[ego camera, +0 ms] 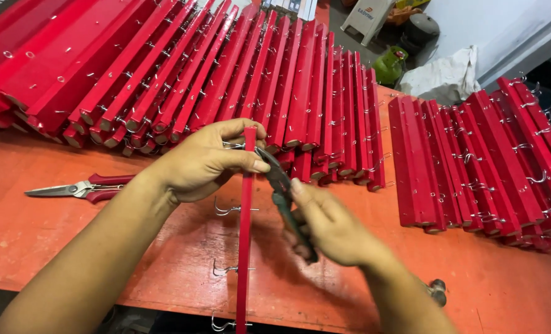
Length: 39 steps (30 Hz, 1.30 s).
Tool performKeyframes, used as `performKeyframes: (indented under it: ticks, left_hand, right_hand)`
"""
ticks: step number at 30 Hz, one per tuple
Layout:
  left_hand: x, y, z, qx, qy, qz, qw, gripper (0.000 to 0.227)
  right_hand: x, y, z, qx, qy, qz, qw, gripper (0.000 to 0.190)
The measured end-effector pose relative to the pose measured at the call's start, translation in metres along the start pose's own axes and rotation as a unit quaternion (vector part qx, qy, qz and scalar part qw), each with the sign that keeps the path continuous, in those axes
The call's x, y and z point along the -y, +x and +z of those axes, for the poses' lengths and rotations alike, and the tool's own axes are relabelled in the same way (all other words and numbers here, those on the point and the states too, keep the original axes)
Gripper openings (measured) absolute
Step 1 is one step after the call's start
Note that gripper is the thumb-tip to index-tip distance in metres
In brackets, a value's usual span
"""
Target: Assembling red coat racks by securing metal hooks into pre-drilled holes using pliers.
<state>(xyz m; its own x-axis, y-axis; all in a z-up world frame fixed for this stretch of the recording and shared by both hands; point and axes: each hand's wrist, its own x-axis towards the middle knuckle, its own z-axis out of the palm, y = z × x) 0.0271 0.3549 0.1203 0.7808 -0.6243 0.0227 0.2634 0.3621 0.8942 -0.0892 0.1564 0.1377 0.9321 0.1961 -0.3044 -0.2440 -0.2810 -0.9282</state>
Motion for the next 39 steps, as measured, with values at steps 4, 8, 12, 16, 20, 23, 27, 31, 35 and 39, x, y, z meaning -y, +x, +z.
performKeyframes:
  ticks: [4,8,12,16,20,23,27,31,35,39]
  left_hand:
    - [0.011,0.01,-0.006,0.0,-0.001,-0.004,1.0,0.047]
    - [0.008,0.012,-0.002,-0.011,0.013,-0.002,1.0,0.045]
    - [-0.005,0.009,0.01,-0.012,0.038,0.012,0.999,0.047]
    - [-0.014,0.008,0.02,-0.014,0.02,-0.002,1.0,0.049]
    - [-0.018,-0.001,0.036,-0.011,0.055,0.018,0.998,0.072]
    - [-0.025,-0.011,0.044,-0.03,0.123,-0.028,0.992,0.078]
    - [0.005,-0.033,0.029,0.03,0.153,-0.004,0.988,0.066]
    - [0.029,-0.038,0.029,-0.001,0.136,-0.039,0.99,0.058]
    - [0.019,-0.049,0.045,-0.002,0.148,-0.045,0.988,0.059]
    - [0.026,-0.046,0.043,0.001,0.118,-0.073,0.99,0.051]
  right_hand:
    - [-0.027,0.01,0.022,-0.009,0.101,-0.044,0.994,0.056]
    - [-0.026,0.007,0.02,-0.028,0.112,-0.042,0.992,0.045]
    - [-0.004,-0.008,0.012,-0.077,0.103,-0.035,0.991,0.031]
    - [-0.061,0.006,0.019,-0.099,0.153,-0.09,0.979,0.024]
    - [-0.076,0.014,0.033,-0.079,0.253,-0.143,0.953,0.027]
    - [-0.086,0.008,0.031,-0.092,0.297,-0.145,0.939,0.037]
    - [-0.085,0.009,0.027,-0.136,0.302,-0.146,0.932,0.038]
    - [-0.089,0.01,0.027,-0.135,0.308,-0.148,0.93,0.038]
    - [-0.09,0.01,0.027,-0.129,0.301,-0.157,0.932,0.041]
    - [-0.082,0.005,0.029,-0.125,0.304,-0.162,0.93,0.04]
